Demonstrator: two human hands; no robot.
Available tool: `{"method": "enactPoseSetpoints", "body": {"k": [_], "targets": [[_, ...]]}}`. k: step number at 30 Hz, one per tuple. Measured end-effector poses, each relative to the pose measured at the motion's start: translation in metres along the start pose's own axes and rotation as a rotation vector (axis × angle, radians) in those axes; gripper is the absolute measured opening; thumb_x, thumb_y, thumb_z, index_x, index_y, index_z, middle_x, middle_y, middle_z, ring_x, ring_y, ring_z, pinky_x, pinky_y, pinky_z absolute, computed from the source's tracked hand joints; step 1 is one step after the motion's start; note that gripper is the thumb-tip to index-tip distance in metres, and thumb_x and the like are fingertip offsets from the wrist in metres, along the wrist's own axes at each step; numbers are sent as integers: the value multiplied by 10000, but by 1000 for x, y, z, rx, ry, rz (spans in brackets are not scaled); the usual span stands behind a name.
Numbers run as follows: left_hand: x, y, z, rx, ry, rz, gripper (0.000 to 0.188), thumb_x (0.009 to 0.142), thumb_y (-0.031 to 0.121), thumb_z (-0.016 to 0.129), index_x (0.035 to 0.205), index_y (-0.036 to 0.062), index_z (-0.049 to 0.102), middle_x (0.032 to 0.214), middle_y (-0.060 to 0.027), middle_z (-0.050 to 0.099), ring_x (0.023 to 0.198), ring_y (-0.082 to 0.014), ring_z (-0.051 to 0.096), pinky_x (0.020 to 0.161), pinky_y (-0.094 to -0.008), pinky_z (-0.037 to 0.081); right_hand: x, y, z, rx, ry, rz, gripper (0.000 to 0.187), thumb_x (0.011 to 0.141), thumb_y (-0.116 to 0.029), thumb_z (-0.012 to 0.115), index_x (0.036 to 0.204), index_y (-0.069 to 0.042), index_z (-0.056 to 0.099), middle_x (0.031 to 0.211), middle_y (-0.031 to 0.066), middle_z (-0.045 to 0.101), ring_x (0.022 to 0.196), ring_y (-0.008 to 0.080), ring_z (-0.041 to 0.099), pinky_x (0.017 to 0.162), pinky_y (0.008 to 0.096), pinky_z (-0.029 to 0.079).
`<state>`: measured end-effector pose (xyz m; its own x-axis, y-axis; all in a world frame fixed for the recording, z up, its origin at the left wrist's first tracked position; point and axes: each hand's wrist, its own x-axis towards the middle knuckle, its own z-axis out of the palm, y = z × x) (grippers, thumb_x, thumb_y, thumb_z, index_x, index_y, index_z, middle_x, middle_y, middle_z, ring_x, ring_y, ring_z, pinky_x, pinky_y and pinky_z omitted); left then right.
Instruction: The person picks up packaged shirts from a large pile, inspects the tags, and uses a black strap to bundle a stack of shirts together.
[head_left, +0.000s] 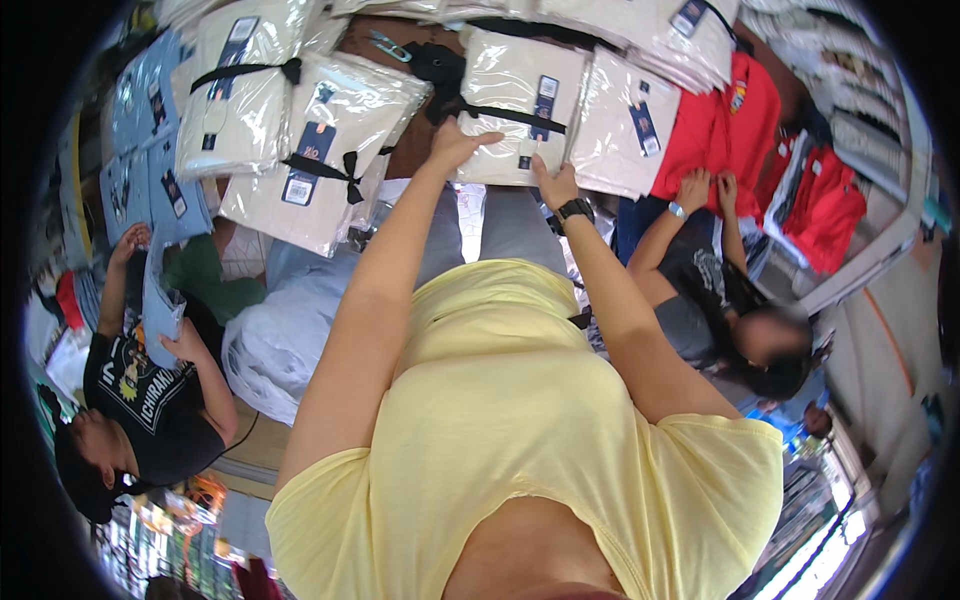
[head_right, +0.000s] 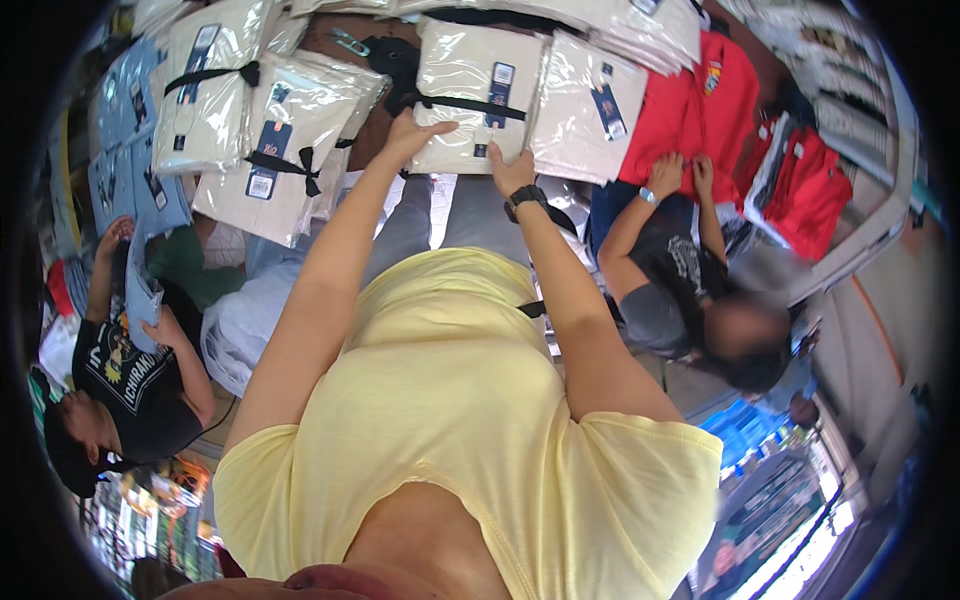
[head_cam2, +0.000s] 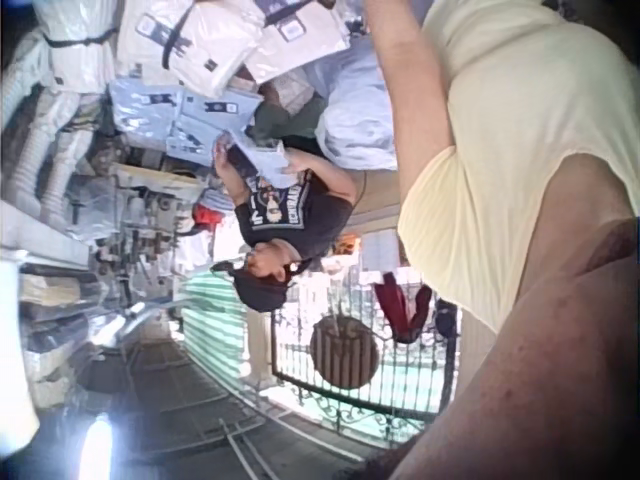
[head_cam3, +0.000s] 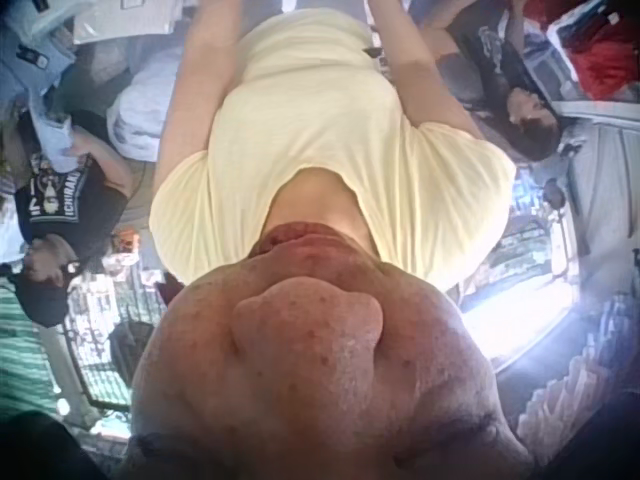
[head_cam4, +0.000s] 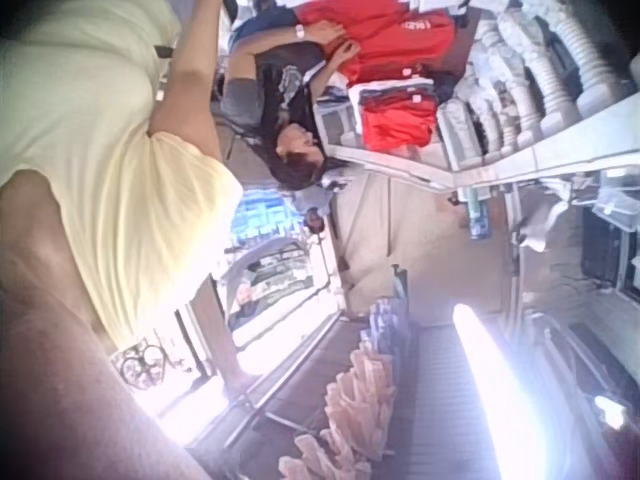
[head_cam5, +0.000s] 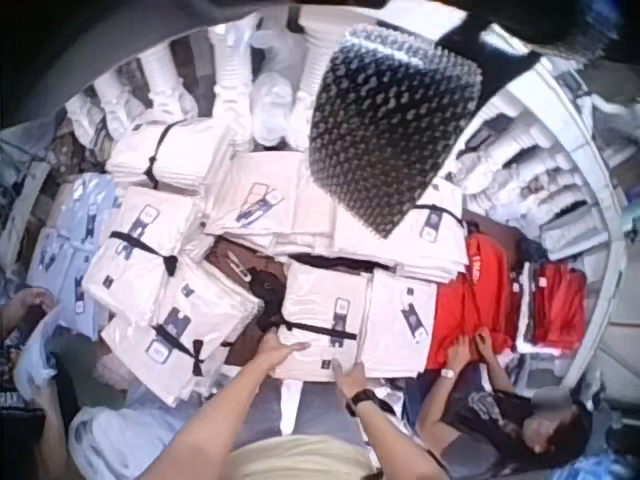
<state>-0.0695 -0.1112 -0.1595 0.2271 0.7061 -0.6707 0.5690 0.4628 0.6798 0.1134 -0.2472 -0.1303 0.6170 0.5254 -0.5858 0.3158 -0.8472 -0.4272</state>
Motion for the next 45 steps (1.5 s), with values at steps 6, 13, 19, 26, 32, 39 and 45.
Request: {"method": "enactPoseSetpoints", "body": {"k": [6,13,19,26,32,39,45], "targets": [[-45,14,-37,-277,-332,-142,670,642,256,828,1150,-83,553,1076,-181,640,925,-230,654,811,-326,525,-41,13,0,252,-171,137,894,662,-682,691,1108,75,523,1094,262,587,1032,328,585,900,378,450],[-99,-11,-39,-155,-233,-191,701,616,241,842,1127,-122,529,1059,-214,632,934,-273,653,834,-351,521,-67,19,2,697,-241,159,850,617,-461,846,1163,68,464,1122,200,583,979,252,612,855,321,491],[-136,-13,-34,-7,-427,-159,551,643,228,850,1066,-43,625,1026,-144,667,900,-218,656,814,-325,516,-65,72,5,833,-434,177,938,534,-363,912,1212,75,434,1115,177,605,972,228,620,855,318,496],[-194,-52,40,10,-641,-112,575,583,125,879,1080,-1,618,1033,-87,673,937,-168,637,860,-327,510,-130,176,-39,862,-408,25,936,550,-170,907,1313,-12,388,1228,122,545,1175,218,483,1020,332,362],[-207,-82,148,201,-749,4,802,548,224,907,1200,-35,516,1142,-140,619,1037,-211,591,909,-327,474,-170,298,-37,1090,-215,282,826,605,-95,870,1280,-42,397,1193,93,556,1114,204,519,949,328,427],[-200,-207,271,171,-786,25,915,573,306,879,1303,15,410,1203,-165,583,1132,-296,556,961,-362,437,-152,409,-39,961,-151,402,751,633,-77,853,1227,-31,394,1105,109,590,1002,198,580,903,314,457],[-192,-224,307,61,-734,185,1059,583,109,851,1419,1,210,1353,-199,416,1290,-311,379,1077,-363,311,-139,491,10,578,50,460,1174,543,-325,909,1418,-16,189,1348,203,385,1249,296,401,1021,381,387]]}}
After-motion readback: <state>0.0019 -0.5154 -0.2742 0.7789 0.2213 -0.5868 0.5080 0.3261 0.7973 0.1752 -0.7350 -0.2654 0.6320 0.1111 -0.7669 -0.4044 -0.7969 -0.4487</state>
